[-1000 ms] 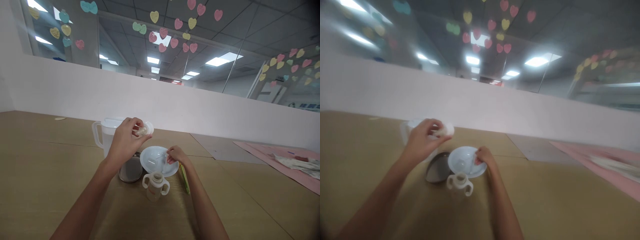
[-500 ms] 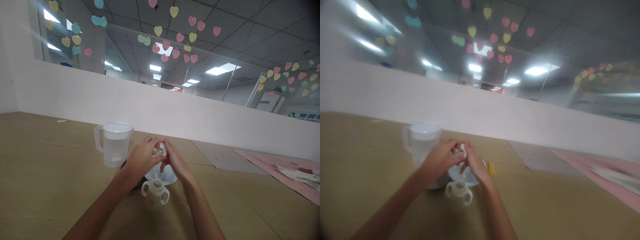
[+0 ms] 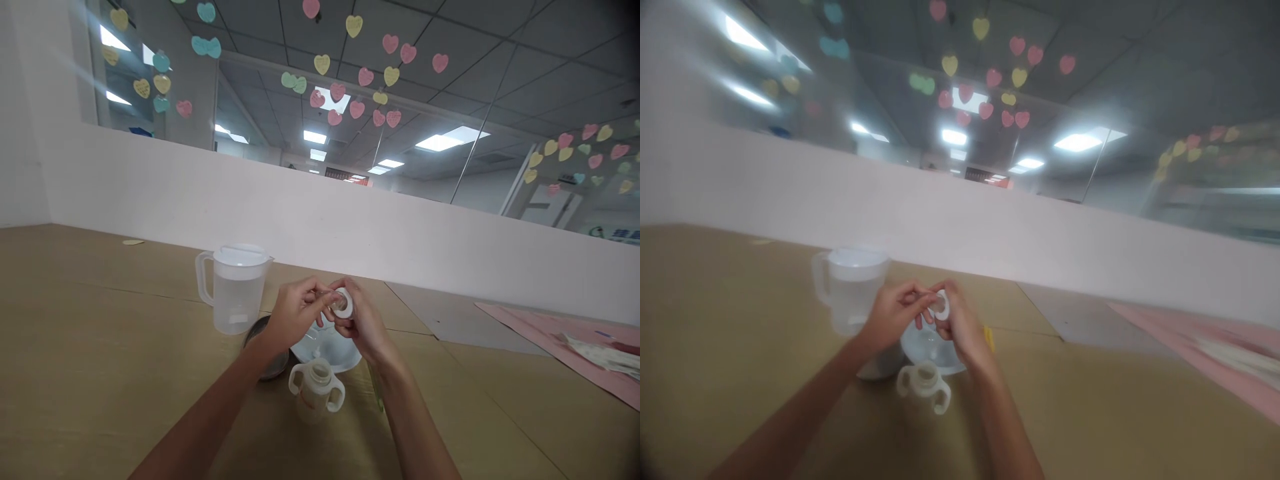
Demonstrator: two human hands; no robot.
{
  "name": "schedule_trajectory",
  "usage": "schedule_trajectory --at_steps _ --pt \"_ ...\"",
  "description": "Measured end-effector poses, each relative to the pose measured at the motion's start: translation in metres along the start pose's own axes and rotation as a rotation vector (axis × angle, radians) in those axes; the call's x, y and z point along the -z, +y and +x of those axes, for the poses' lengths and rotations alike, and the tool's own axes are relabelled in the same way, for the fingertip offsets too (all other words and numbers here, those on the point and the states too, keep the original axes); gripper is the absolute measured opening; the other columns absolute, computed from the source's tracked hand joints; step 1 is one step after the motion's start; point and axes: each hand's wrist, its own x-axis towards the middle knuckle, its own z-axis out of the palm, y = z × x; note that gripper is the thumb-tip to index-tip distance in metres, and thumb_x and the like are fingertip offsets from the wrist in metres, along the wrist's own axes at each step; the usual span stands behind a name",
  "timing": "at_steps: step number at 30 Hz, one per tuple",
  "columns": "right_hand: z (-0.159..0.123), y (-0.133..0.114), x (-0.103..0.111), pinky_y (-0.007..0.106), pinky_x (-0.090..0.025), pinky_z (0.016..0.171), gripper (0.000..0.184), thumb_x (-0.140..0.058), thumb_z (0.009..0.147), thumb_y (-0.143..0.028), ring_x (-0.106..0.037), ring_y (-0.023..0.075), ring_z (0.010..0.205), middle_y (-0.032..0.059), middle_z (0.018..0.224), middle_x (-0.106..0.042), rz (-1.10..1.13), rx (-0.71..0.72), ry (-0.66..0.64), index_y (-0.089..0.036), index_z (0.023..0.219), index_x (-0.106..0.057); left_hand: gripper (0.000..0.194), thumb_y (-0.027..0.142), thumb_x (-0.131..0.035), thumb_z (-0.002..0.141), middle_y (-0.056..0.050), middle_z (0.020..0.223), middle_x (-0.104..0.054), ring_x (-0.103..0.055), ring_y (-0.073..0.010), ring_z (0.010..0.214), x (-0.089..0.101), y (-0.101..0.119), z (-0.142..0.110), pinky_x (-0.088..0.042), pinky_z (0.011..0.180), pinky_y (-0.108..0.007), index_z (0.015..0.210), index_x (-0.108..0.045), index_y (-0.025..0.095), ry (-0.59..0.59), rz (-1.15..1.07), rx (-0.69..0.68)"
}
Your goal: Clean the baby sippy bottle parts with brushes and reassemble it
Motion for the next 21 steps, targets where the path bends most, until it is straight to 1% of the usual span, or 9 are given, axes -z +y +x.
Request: schedule_trajectory --at_steps 3,5,7,8,11,13,15,18,21 --pt "0.001 -0.005 0.017 0.013 -0.009 0.034 0.036 -0.044 0.079 -0.055 -0.017 0.0023 0.036 -0.0060 0.055 -0.040 0.002 -0.065 -0.181 -0.020 0.081 -0.047 0.036 0.050 -0.054 0.077 -0.001 0.060 -0.061 -0.059 -0.0117 0.049 0.007 -0.005 0.008 -0.047 0.045 -0.021 0.072 -0.052 0.015 0.067 -0.238 0.081" --pt "0.007 -0.001 0.031 0.014 -0.013 0.033 0.036 -0.039 0.081 -0.054 -0.021 0.0028 0.037 -0.0040 0.062 -0.044 -0.093 -0.065 -0.230 -0.019 0.083 -0.049 0.036 0.050 -0.052 0.078 -0.003 0.068 -0.063 -0.062 -0.0140 0.058 0.013 -0.010 0.012 -0.050 0.049 -0.023 0.075 -0.052 0.015 0.061 -0.241 0.115" --pt "0.017 0.012 0.046 0.015 -0.022 0.035 0.033 -0.038 0.084 -0.048 -0.032 0.0046 0.041 -0.0022 0.068 -0.048 -0.339 -0.010 -0.150 -0.019 0.088 -0.052 0.030 0.045 -0.052 0.080 -0.005 0.079 -0.065 -0.064 -0.0171 0.072 0.016 -0.018 0.011 -0.052 0.056 -0.026 0.080 -0.055 0.015 -0.085 -0.051 0.138" --pt "0.024 0.021 0.053 0.017 -0.028 0.036 0.031 -0.040 0.084 -0.045 -0.038 0.0061 0.044 -0.0009 0.072 -0.050 -0.524 -0.004 -0.108 -0.018 0.088 -0.054 0.026 0.041 -0.053 0.080 -0.005 0.084 -0.066 -0.063 -0.0184 0.079 0.015 -0.024 0.009 -0.053 0.062 -0.027 0.083 -0.058 0.015 -0.195 0.128 0.151" --pt "0.041 0.053 0.069 0.019 -0.037 0.046 0.023 -0.042 0.084 -0.034 -0.050 0.0102 0.059 0.0018 0.080 -0.055 -0.991 -0.137 -0.145 -0.017 0.088 -0.057 0.016 0.023 -0.058 0.075 -0.008 0.095 -0.067 -0.060 -0.0233 0.093 0.006 -0.046 -0.001 -0.048 0.081 -0.034 0.089 -0.063 0.017 -0.462 0.730 0.212" --pt "0.048 0.071 0.076 0.019 -0.039 0.058 0.017 -0.051 0.080 -0.026 -0.053 0.0121 0.072 0.0023 0.084 -0.058 -1.255 -0.154 -0.232 -0.016 0.090 -0.059 0.025 0.010 -0.060 0.070 -0.010 0.100 -0.066 -0.059 -0.0263 0.098 0.000 -0.059 -0.006 -0.045 0.086 -0.037 0.093 -0.065 0.016 -0.527 0.909 0.254" --pt "0.052 0.083 0.080 0.020 -0.038 0.062 0.019 -0.061 0.072 -0.022 -0.053 0.0142 0.078 0.0040 0.087 -0.060 -1.380 -0.183 -0.261 -0.015 0.089 -0.059 0.035 0.005 -0.059 0.068 -0.013 0.107 -0.064 -0.058 -0.0277 0.102 -0.002 -0.062 -0.008 -0.044 0.088 -0.037 0.101 -0.063 0.015 -0.548 0.926 0.273" --pt "0.054 0.090 0.084 0.021 -0.035 0.059 0.022 -0.070 0.064 -0.022 -0.054 0.0165 0.076 0.0058 0.086 -0.061 -1.447 -0.270 -0.276 -0.013 0.082 -0.060 0.036 0.014 -0.058 0.075 -0.014 0.117 -0.059 -0.054 -0.0262 0.109 0.008 -0.036 -0.004 -0.040 0.095 -0.037 0.111 -0.059 0.014 -0.431 0.873 0.189" --pt "0.053 0.089 0.084 0.021 -0.034 0.055 0.024 -0.074 0.061 -0.024 -0.055 0.0171 0.073 0.0049 0.081 -0.063 -1.485 -0.343 -0.323 -0.013 0.077 -0.060 0.023 0.028 -0.053 0.083 -0.005 0.102 -0.067 -0.062 -0.0175 0.092 0.022 0.021 -0.006 -0.050 0.081 -0.028 0.101 -0.063 0.018 -0.206 0.533 -0.033"
